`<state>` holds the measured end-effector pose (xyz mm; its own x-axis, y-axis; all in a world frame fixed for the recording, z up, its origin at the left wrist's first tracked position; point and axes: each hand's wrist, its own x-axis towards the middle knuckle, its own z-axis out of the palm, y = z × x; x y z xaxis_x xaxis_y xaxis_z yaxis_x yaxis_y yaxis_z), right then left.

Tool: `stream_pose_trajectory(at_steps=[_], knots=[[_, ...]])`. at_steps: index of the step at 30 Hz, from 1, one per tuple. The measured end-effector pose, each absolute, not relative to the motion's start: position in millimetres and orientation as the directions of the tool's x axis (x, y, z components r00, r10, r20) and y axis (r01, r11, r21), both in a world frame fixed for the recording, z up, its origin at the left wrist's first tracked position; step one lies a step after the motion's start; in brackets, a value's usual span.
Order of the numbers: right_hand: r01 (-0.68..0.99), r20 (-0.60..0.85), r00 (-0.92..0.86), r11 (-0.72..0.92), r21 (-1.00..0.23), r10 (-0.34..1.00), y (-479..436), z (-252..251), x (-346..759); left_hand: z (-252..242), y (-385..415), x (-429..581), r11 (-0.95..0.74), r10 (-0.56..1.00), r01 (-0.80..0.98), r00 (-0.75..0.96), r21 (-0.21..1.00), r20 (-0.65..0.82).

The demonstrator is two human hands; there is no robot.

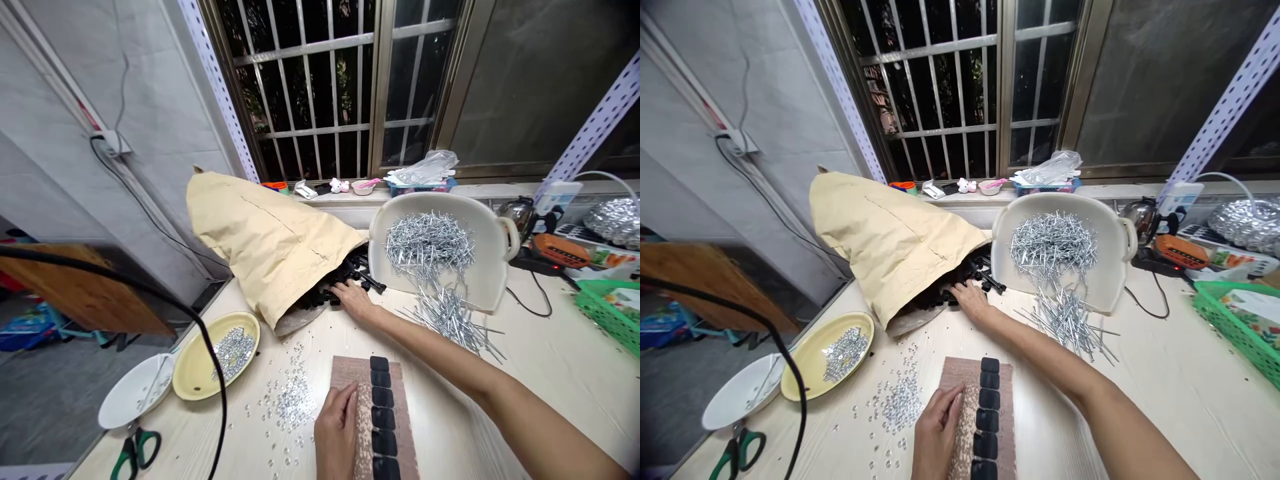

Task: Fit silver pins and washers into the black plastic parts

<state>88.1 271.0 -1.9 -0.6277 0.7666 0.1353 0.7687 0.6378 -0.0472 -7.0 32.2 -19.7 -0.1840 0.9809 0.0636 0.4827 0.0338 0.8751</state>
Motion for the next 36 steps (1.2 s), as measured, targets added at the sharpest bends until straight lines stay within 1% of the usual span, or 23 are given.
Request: stream_pose_trajectory(at_steps=[3, 6, 8, 11, 12, 14, 16, 18, 20, 21, 23, 24, 26, 30, 33, 36], knots=[[0.759, 0.122, -0.641, 0.649, -0.047, 0.758, 251, -4, 104, -19, 33, -7, 0.046, 0.982, 0.455, -0.184, 0.889, 0.043], [0.725, 0.160, -0.665, 0.682, -0.100, 0.730, 235, -3, 122, -17, 31, -7, 0.051, 0.984, 0.430, -0.176, 0.902, 0.028], [0.703, 0.239, -0.647, 0.688, -0.180, 0.724, 229, 0, 132, -13, 30, -7, 0.059, 0.983, 0.413, -0.182, 0.909, 0.019], [0.697, 0.385, -0.519, 0.638, -0.326, 0.763, 227, 10, 146, -3, 32, -11, 0.082, 0.975, 0.392, -0.224, 0.916, 0.009], [0.700, 0.414, -0.460, 0.608, -0.376, 0.785, 227, 14, 149, 2, 35, -13, 0.086, 0.971, 0.387, -0.240, 0.918, 0.010], [0.686, 0.422, -0.356, 0.540, -0.488, 0.834, 229, 22, 154, 11, 45, -16, 0.071, 0.965, 0.386, -0.260, 0.920, 0.035], [0.623, 0.380, -0.288, 0.473, -0.623, 0.879, 230, 29, 155, 20, 58, -16, 0.009, 0.960, 0.421, -0.258, 0.907, 0.110], [0.497, 0.284, -0.270, 0.386, -0.777, 0.920, 226, 35, 153, 28, 74, -13, -0.077, 0.939, 0.504, -0.254, 0.860, 0.233], [0.334, 0.131, -0.329, 0.245, -0.910, 0.935, 218, 41, 149, 34, 89, -9, -0.193, 0.904, 0.602, -0.198, 0.775, 0.379], [0.264, 0.049, -0.387, 0.162, -0.951, 0.921, 212, 44, 146, 37, 97, -7, -0.247, 0.894, 0.627, -0.148, 0.739, 0.424], [0.177, -0.053, -0.508, 0.044, -0.983, 0.860, 201, 51, 143, 39, 109, -6, -0.316, 0.896, 0.622, -0.053, 0.717, 0.441], [0.155, -0.067, -0.552, 0.024, -0.988, 0.831, 196, 54, 142, 39, 115, -7, -0.324, 0.913, 0.591, -0.009, 0.739, 0.408], [0.123, -0.072, -0.588, 0.001, -0.992, 0.806, 191, 62, 143, 39, 123, -10, -0.290, 0.953, 0.498, 0.072, 0.817, 0.295], [0.105, -0.130, -0.518, -0.088, -0.991, 0.845, 191, 73, 149, 42, 129, -18, -0.147, 0.979, 0.292, 0.180, 0.945, 0.097], [0.143, -0.098, -0.562, -0.021, -0.990, 0.821, 193, 77, 148, 47, 128, -20, 0.017, 0.959, 0.109, 0.279, 0.994, -0.047], [0.166, -0.053, -0.649, 0.073, -0.983, 0.759, 196, 82, 146, 51, 124, -23, 0.210, 0.912, -0.048, 0.370, 0.977, -0.178]])
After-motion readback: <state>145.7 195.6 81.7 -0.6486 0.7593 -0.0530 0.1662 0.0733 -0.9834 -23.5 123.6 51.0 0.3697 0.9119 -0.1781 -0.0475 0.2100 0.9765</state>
